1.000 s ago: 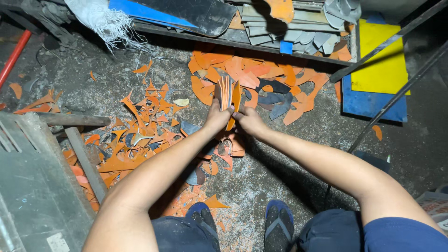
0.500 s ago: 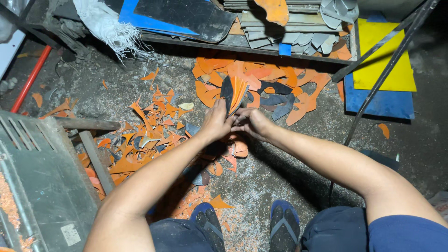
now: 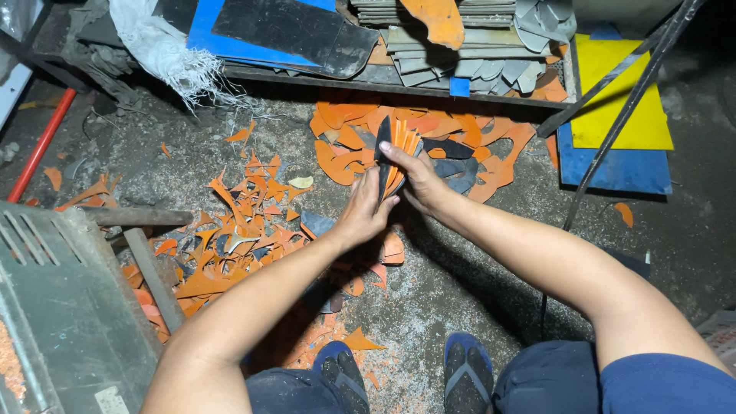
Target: The person sits on the floor and sorts through a pile of orange and dark-colored material scraps. They pick up pieces, align them, and stack them into neat piles.
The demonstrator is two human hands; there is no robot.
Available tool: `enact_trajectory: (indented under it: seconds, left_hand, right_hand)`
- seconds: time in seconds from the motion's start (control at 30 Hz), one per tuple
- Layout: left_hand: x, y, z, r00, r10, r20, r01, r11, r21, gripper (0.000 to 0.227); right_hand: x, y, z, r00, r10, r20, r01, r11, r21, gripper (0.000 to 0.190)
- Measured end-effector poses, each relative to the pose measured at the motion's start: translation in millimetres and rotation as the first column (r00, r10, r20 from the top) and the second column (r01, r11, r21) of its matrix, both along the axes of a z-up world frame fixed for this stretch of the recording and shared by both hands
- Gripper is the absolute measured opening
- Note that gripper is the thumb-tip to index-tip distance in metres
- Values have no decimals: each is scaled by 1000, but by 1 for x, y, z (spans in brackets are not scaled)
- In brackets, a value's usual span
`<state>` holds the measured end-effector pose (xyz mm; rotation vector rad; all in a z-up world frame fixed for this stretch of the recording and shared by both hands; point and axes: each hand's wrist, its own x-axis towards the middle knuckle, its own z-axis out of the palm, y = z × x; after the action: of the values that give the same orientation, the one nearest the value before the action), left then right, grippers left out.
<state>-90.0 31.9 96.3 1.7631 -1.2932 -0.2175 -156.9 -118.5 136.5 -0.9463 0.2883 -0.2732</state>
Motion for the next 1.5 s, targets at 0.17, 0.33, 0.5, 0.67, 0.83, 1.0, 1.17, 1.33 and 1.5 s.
enact_trajectory:
  seconds: [0.17, 0.33, 0.5, 0.67, 0.83, 1.0, 1.17, 1.33, 1.5]
  left_hand:
    - [-11, -2, -13, 966, -40, -254, 36, 999, -17, 57]
    - [-26, -7, -25, 878, -77, -472, 67, 997, -38, 53]
    - [-10, -21, -14, 603, -35, -797, 249, 957, 146, 49]
    - [7, -24, -20, 318, -22, -948, 349, 932, 95, 58]
    - [5, -24, -31, 545, -132, -828, 298, 953, 44, 59]
    - [15, -19, -24, 397, -75, -915, 346, 935, 74, 65]
    - [15, -20, -13, 414, 25, -910, 311, 936, 167, 71]
    - [13, -19, -14, 738, 21, -675, 272, 906, 325, 65]
    - [15, -4, -3, 883, 35, -468, 212, 859, 465, 58]
  right_hand:
    - [11, -20, 10, 999, -50, 9, 50, 999, 2, 37]
    - [11, -29, -18, 964, -176, -202, 148, 978, -147, 34]
    - [17, -34, -30, 925, -285, -252, 205, 931, -301, 36]
    - [12, -29, -15, 932, -207, -299, 154, 969, -192, 35]
    - [11, -27, 1, 958, -60, -281, 58, 998, -13, 41]
    - [7, -25, -9, 980, -66, -190, 26, 977, -210, 47]
    - [6, -22, -12, 980, -33, -196, 6, 991, -136, 41]
    - [1, -29, -19, 985, 58, -162, -51, 998, 45, 27]
    - [4, -41, -36, 975, 126, -181, -130, 991, -13, 28]
